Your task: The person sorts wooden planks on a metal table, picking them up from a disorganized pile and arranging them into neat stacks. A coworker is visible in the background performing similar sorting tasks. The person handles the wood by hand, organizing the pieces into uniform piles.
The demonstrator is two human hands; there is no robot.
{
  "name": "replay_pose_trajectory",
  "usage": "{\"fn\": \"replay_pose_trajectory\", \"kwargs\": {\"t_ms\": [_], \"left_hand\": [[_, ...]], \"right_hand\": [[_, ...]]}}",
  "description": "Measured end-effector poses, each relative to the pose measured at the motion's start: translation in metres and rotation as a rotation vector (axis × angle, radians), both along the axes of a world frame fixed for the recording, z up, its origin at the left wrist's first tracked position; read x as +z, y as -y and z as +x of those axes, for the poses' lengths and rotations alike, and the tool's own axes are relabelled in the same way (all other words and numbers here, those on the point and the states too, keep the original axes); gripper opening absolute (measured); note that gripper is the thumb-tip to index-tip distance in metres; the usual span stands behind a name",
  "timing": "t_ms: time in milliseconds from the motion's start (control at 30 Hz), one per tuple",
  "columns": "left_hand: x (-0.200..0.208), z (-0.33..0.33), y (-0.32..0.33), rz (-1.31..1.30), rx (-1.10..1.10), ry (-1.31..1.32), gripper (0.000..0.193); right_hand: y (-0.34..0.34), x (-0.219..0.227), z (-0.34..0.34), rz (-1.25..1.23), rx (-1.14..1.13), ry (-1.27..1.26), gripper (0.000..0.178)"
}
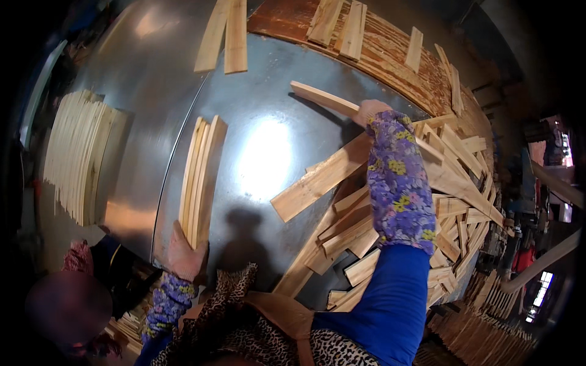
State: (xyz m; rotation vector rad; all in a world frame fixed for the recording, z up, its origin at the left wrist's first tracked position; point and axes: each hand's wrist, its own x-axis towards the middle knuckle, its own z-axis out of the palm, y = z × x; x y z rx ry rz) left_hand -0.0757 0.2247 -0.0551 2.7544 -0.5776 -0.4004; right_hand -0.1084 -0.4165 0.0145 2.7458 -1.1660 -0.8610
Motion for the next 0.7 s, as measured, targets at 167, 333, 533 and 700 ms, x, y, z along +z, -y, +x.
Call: {"fn": "replay_pose_trajectory", "kwargs": {"t_ms": [167, 333, 533, 700], "left_hand": [[-0.003, 0.013, 0.029, 0.001, 0.046, -0.098, 0.106], [0.011, 0.016, 0.036, -0.027, -0.010, -0.204, 0.113], [0.018, 0.000, 0.042, 0.110, -0.121, -0.122, 0.112], [0.017, 0.004, 0.042, 0.024, -0.095, -0.181, 0.107]], "right_hand": [[-0.111, 0.002, 0.014, 0.285, 0.133, 0.167, 0.053], [-0.308, -0.046, 0.022, 0.718, 0.005, 0.387, 0.063], [-0.338, -0.039, 0.014, 0.329, -0.073, 0.283, 0.073], [-0.276, -0.046, -0.054, -0.070, -0.633, 0.310, 0.084]]}}
